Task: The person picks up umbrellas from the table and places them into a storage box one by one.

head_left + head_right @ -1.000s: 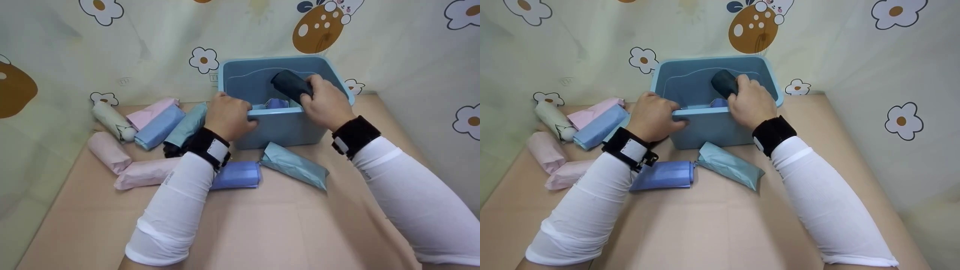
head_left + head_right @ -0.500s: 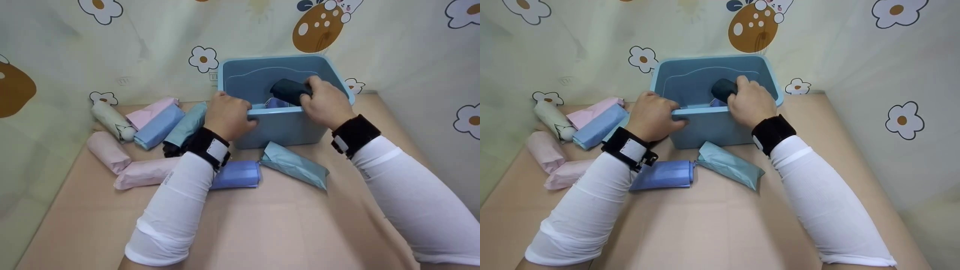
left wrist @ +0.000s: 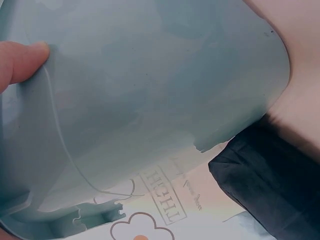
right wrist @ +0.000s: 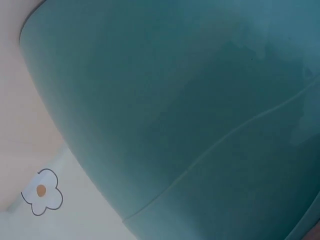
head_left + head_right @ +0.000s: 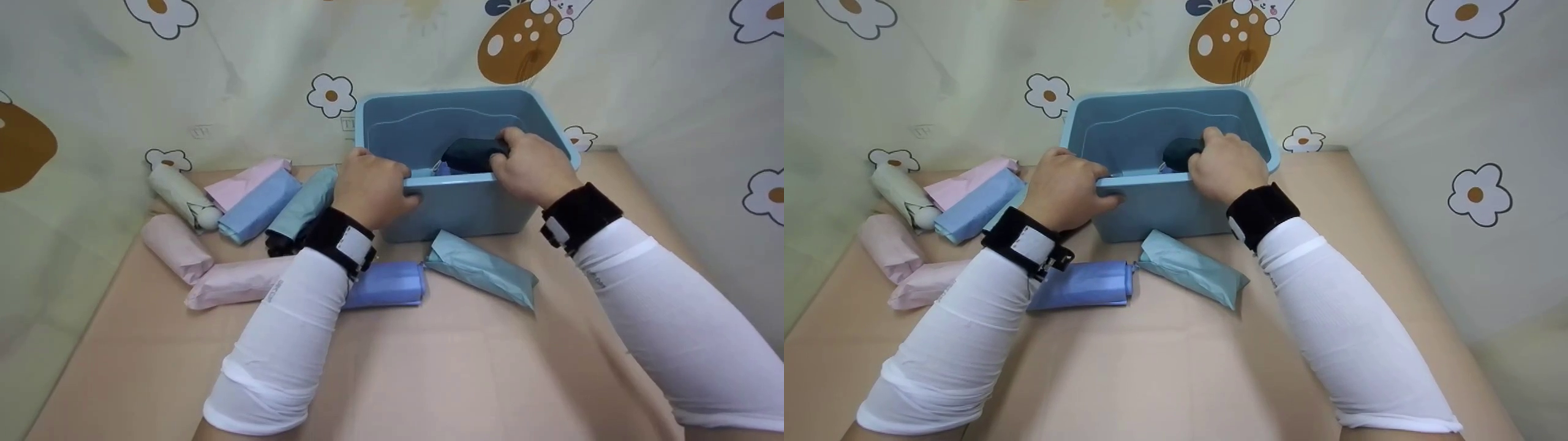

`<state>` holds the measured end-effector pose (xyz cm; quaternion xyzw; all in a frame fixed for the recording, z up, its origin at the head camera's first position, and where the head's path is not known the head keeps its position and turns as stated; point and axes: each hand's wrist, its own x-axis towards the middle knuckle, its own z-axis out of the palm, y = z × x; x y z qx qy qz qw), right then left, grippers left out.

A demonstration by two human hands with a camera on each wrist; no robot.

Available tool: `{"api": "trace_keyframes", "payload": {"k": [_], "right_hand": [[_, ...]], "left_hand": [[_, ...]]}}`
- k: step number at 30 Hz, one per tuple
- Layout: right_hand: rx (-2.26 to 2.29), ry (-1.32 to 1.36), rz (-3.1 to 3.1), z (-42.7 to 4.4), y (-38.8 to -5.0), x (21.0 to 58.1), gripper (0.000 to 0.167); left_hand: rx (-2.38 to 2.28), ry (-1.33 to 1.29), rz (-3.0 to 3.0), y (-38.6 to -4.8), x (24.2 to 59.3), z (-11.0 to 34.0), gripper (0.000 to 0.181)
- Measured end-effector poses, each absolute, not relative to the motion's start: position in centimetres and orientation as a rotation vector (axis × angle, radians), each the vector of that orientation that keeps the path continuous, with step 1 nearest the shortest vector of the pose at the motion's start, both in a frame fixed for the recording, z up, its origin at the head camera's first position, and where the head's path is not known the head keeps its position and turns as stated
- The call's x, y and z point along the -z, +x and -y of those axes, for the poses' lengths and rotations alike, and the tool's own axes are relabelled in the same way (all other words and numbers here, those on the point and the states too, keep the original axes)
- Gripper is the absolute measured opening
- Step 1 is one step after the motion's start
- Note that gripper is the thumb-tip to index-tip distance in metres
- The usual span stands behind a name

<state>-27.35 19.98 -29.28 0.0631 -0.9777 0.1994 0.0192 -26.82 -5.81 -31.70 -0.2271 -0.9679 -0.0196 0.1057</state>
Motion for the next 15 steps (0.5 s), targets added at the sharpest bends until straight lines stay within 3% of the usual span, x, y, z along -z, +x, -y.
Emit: {"api": "trace_keyframes", "payload": {"k": [15], "right_hand": [[-0.549, 0.211, 3.072, -19.94, -27.51, 29.13, 0.052]], "left_hand": [[0.068, -0.672, 2.802, -26.73, 31.89, 5.94, 0.039]]}}
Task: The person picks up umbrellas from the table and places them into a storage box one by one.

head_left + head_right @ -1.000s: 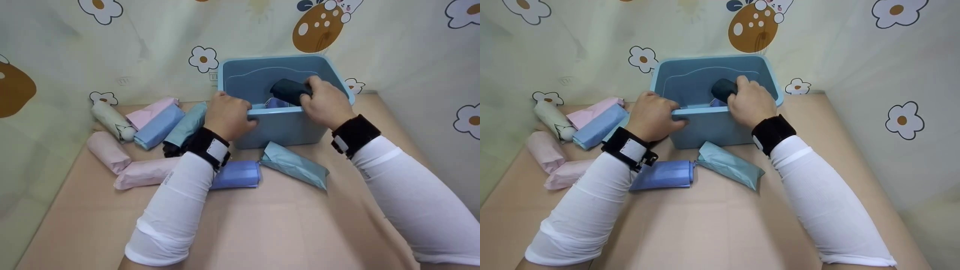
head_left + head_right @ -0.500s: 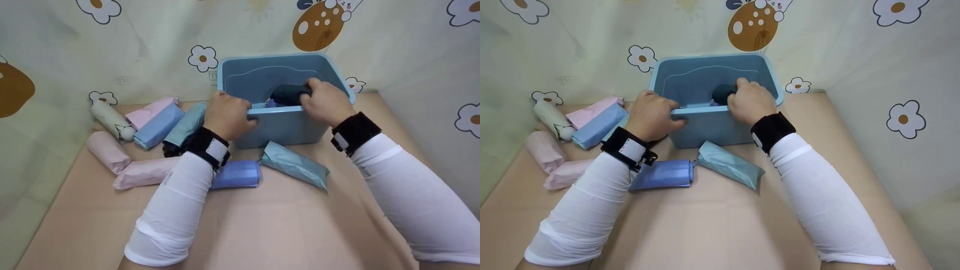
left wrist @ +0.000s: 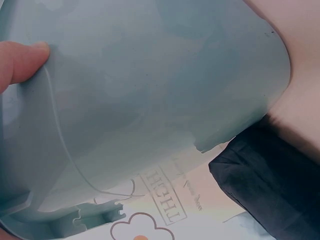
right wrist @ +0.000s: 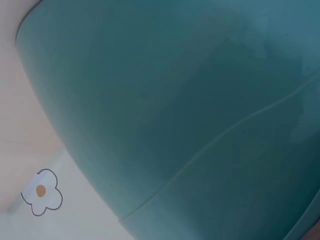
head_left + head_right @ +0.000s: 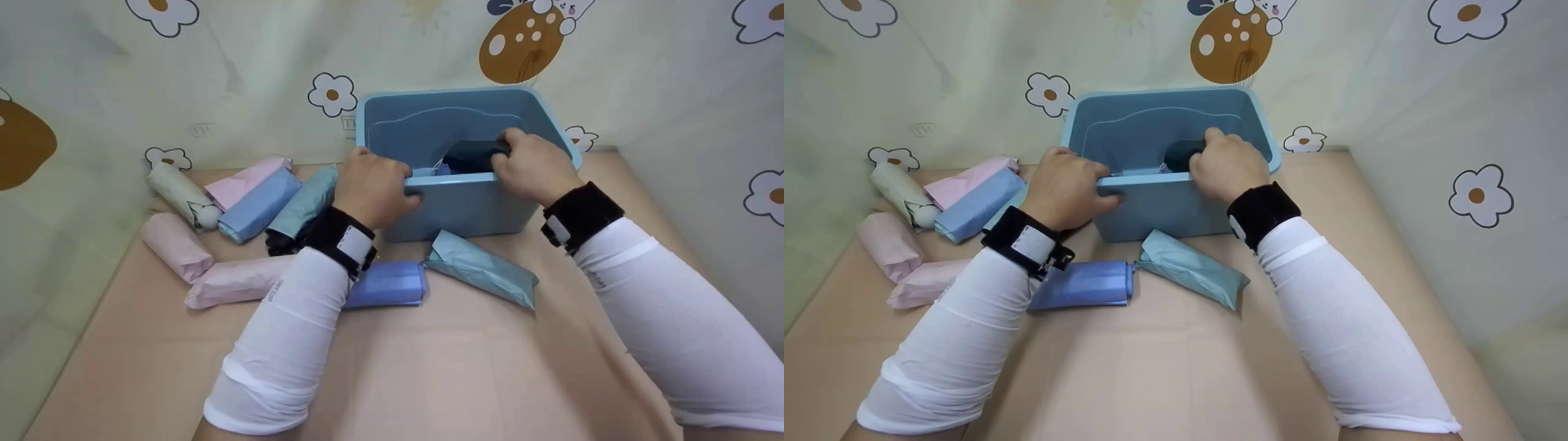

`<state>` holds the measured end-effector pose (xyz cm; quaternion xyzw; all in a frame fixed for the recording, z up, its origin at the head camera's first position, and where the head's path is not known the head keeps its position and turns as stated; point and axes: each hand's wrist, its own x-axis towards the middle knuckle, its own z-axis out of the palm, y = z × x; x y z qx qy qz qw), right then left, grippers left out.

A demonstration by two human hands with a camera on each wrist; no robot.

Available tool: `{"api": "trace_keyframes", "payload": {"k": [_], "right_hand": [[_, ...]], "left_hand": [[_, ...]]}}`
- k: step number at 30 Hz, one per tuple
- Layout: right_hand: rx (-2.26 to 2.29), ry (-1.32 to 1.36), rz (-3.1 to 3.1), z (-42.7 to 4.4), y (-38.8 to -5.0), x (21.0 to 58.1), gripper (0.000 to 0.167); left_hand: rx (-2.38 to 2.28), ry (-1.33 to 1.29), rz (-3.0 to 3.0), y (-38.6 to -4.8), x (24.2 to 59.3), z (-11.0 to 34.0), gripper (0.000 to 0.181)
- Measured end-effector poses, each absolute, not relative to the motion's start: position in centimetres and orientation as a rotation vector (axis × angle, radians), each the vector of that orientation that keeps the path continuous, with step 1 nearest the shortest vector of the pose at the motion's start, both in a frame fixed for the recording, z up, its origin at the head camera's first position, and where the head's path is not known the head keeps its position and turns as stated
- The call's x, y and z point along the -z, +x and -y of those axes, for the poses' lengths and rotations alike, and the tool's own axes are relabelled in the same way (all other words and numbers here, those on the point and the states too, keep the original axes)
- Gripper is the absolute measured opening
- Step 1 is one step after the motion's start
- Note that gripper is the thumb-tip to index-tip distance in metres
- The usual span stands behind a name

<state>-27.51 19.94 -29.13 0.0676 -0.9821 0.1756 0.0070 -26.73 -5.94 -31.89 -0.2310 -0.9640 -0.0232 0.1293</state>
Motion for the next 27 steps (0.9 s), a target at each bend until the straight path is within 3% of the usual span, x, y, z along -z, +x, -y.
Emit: {"api": "trace_keyframes", "payload": {"k": [27], "right_hand": [[-0.522, 0.181, 3.086, -19.98, -27.36, 29.28, 0.051]], "left_hand": [[0.058, -0.676, 2.811, -26.53, 31.89, 5.98, 0.04]]}}
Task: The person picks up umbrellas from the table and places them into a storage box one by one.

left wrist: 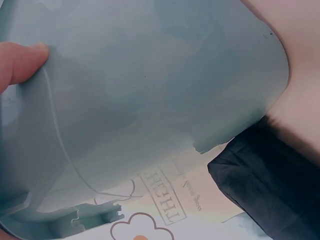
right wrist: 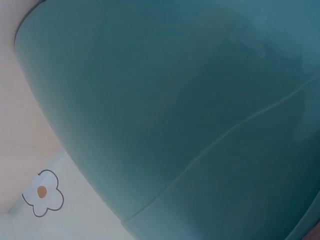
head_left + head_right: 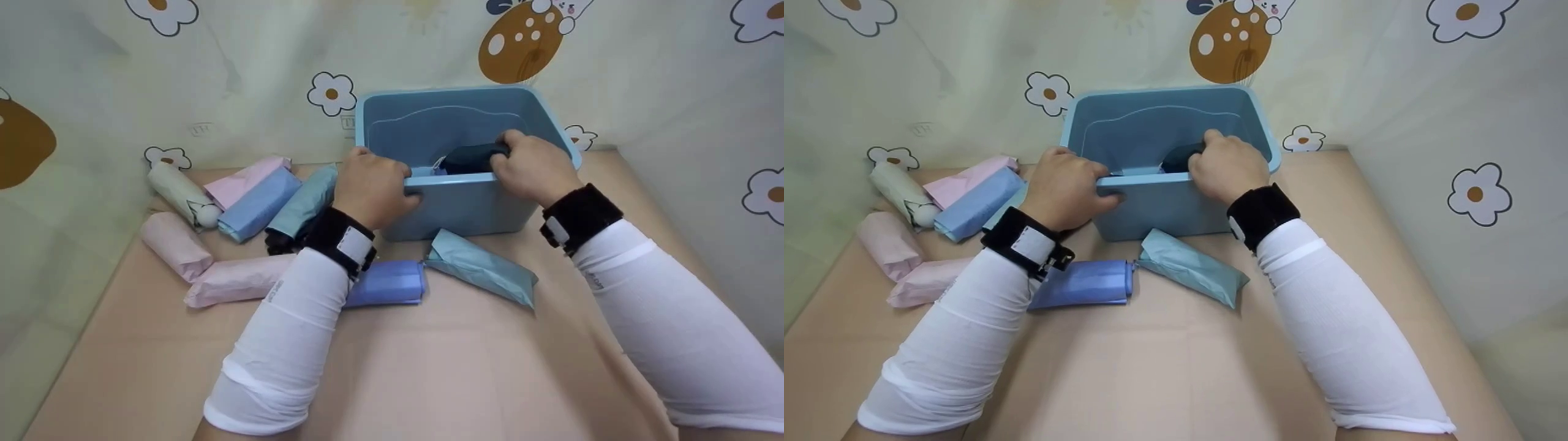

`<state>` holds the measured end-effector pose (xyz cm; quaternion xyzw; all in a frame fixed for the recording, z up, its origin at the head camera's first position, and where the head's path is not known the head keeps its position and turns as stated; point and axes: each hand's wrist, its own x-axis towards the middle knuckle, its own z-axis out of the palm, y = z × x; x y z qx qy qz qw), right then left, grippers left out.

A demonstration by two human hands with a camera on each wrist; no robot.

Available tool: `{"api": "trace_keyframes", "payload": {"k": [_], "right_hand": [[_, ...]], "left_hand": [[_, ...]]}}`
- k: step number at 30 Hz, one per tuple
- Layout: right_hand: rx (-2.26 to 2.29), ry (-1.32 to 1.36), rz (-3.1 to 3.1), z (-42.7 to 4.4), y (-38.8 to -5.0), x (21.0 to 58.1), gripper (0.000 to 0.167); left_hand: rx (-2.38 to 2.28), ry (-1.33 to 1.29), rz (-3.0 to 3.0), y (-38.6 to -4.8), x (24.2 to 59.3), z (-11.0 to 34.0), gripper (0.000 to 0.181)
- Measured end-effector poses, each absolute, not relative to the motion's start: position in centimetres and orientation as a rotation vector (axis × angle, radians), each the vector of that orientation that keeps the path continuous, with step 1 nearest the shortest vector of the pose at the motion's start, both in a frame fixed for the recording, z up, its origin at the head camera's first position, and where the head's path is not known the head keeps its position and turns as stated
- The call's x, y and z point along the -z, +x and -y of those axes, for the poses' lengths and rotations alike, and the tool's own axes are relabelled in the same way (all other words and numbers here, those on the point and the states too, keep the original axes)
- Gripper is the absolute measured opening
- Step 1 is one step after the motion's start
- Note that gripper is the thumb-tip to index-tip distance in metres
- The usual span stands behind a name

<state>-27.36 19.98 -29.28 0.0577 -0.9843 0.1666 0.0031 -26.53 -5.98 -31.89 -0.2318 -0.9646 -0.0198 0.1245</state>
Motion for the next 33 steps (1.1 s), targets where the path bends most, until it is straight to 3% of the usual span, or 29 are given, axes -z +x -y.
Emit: {"api": "trace_keyframes", "payload": {"k": [33], "right_hand": [[-0.513, 0.238, 3.165, -20.2, -27.8, 28.9, 0.053]], "left_hand": [[0.072, -0.68, 2.802, -26.4, 31.9, 6.0, 0.038]]}}
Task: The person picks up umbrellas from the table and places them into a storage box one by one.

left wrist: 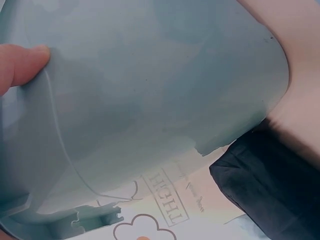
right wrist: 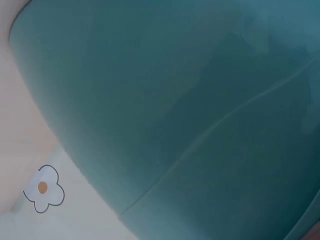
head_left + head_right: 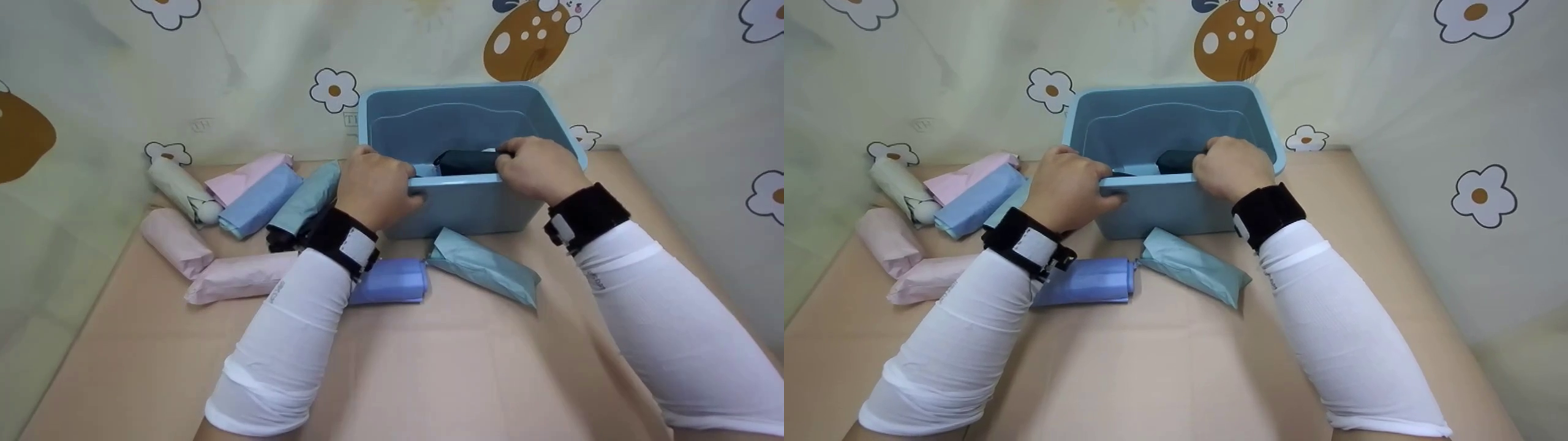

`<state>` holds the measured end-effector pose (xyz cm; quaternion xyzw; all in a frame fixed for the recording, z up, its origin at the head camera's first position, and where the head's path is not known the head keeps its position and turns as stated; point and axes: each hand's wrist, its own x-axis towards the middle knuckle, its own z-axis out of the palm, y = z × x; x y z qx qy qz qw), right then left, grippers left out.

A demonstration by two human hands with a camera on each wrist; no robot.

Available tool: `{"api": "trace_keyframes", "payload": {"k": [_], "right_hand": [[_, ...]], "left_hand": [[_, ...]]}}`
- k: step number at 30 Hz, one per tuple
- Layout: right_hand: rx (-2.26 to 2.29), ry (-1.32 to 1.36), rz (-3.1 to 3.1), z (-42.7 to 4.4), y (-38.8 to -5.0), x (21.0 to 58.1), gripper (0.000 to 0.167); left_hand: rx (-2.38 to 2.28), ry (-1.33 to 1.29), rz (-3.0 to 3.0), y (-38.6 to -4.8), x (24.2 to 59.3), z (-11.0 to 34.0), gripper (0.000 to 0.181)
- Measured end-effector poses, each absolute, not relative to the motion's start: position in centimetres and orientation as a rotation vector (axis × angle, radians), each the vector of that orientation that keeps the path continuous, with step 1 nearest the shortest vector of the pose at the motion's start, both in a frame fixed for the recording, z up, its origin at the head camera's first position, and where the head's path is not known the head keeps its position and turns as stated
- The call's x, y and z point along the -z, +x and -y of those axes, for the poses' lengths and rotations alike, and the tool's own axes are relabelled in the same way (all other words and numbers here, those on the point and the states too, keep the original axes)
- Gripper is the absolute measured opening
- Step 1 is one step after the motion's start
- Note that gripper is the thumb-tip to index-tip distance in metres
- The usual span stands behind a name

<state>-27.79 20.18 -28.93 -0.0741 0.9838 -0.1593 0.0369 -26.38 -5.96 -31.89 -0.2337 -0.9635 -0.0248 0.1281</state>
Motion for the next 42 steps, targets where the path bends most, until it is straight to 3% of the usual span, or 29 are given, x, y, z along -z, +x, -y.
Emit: {"api": "trace_keyframes", "payload": {"k": [20, 34, 39, 42], "right_hand": [[0.646, -0.224, -3.183, -20.0, -26.8, 29.9, 0.042], [0.871, -0.544, -3.467, -20.6, -25.8, 32.4, 0.034], [0.954, -0.636, -3.434, -20.6, -24.5, 33.2, 0.03], [0.939, -0.699, -3.363, -20.4, -23.2, 33.5, 0.035]], "left_hand": [[0.09, -0.675, 2.837, -26.6, 31.8, 6.0, 0.04], [0.077, -0.692, 2.81, -26.6, 31.8, 6.0, 0.037], [0.082, -0.688, 2.822, -26.7, 31.8, 6.0, 0.037], [0.085, -0.683, 2.831, -26.8, 31.8, 6.0, 0.037]]}}
